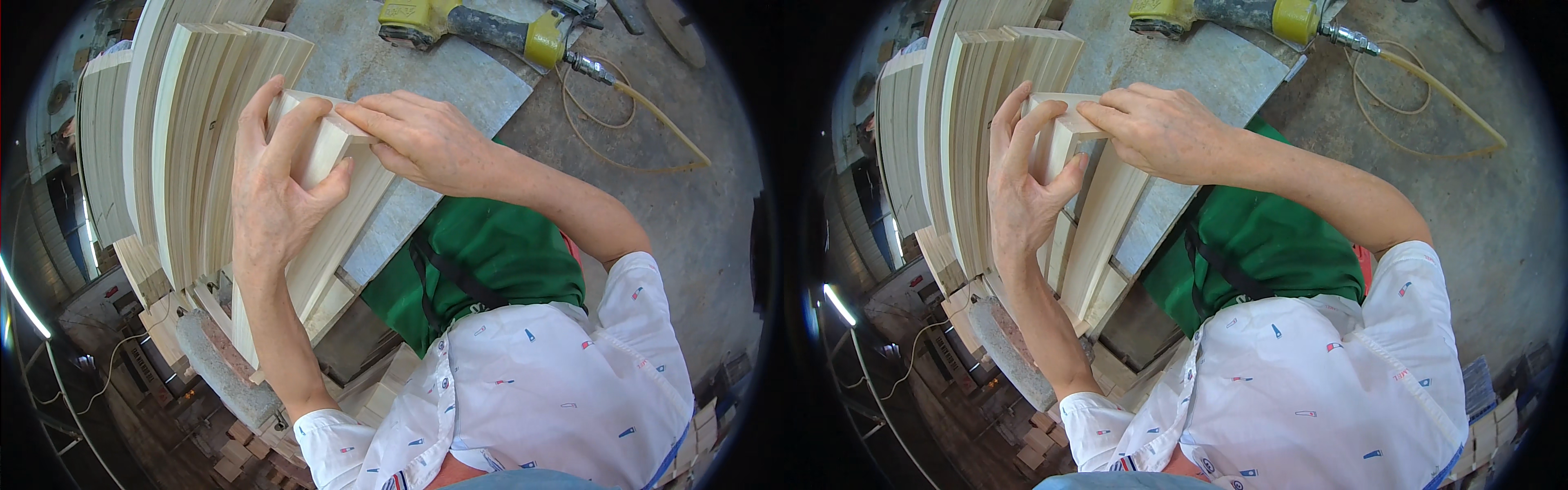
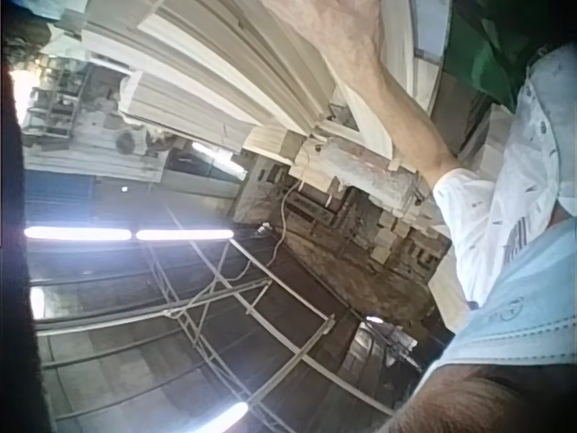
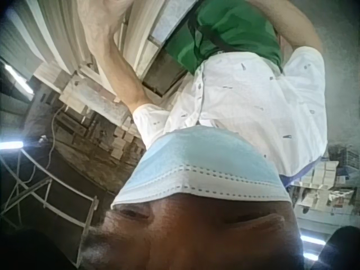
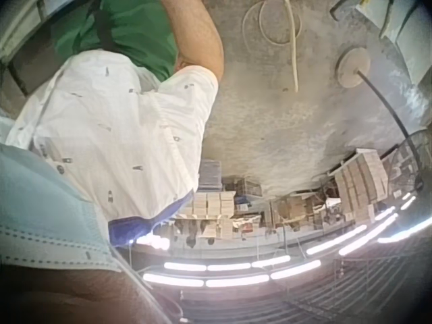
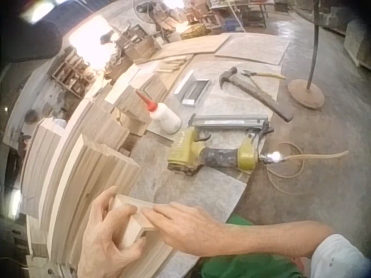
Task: Assembling wooden boxes by applying glue to the joints and securing panels with a pneumatic nailer.
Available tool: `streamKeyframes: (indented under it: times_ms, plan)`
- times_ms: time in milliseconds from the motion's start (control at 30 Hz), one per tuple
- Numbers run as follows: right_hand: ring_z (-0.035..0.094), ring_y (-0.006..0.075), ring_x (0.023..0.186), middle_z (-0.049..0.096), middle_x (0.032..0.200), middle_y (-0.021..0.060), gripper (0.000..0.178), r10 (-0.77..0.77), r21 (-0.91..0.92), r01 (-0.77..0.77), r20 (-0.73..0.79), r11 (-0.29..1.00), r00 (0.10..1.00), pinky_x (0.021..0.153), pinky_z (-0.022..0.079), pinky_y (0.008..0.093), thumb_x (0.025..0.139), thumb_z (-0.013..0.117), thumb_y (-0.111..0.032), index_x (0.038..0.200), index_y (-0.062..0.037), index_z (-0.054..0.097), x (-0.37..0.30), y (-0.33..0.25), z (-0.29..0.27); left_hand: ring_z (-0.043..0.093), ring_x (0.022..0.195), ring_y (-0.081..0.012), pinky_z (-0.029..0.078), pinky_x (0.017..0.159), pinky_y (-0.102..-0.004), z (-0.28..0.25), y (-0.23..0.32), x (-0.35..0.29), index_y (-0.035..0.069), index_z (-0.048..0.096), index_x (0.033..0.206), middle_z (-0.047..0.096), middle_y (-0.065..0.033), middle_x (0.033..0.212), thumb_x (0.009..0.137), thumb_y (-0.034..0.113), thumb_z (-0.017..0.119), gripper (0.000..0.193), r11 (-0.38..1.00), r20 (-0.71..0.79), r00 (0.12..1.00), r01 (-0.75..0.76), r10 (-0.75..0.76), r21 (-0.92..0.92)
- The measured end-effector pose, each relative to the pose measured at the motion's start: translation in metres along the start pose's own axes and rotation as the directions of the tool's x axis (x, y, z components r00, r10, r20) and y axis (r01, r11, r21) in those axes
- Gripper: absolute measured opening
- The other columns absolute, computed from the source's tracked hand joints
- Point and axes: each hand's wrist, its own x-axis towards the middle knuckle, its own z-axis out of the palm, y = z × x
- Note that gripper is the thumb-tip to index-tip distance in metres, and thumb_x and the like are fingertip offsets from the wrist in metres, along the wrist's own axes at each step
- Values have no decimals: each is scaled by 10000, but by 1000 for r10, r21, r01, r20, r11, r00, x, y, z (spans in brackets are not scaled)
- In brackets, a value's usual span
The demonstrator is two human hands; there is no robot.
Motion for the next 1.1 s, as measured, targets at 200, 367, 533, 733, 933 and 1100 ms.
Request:
streamKeyframes:
  times_ms: [200,367,533,733,933,1100]
  plan:
    - [626,299,999,634,1106,123,460,-2,12,2,25,1000,1000,768,549,409,813,621,-61,1266,-35,540,4,2,-12,518,1218,-374,498,944,-469,1,0,2,157,659,1139,437,-179,1417,667,218,761,487,1000,-9,1000,-19,19,-12]
    - [650,287,973,653,1083,162,435,266,156,-287,147,945,953,839,530,378,848,696,-193,1228,-9,591,40,15,-80,514,1217,-390,481,962,-474,-1,-3,-2,165,656,1152,434,-189,1414,678,246,773,496,1000,-20,1000,-19,19,-2]
    - [656,288,955,661,1076,167,421,206,201,-256,240,946,949,830,526,377,837,721,-217,1174,9,613,37,-3,-77,504,1218,-413,471,961,-488,-1,-2,-5,164,645,1174,428,-218,1406,713,363,804,527,999,-34,999,-6,5,-53]
    - [640,320,984,658,1085,163,454,50,10,-52,122,999,991,833,526,415,817,694,-151,1230,-1,578,18,-12,-20,505,1216,-405,475,952,-465,-3,-2,3,151,639,1179,453,-240,1365,724,387,810,541,989,43,998,49,-43,-140]
    - [633,325,975,658,1069,153,448,-53,-35,54,35,998,998,834,523,420,807,657,-93,1238,2,578,16,-6,-6,497,1245,-361,468,966,-437,-4,-1,3,138,638,1165,482,-218,1329,715,288,816,506,987,56,997,55,-47,-152]
    - [634,320,963,657,1055,153,437,-67,-21,67,24,998,997,831,525,418,813,644,-80,1235,10,578,16,-5,-7,495,1253,-338,453,993,-426,-4,1,4,131,645,1135,495,-197,1317,691,257,822,495,983,30,999,41,-36,-177]
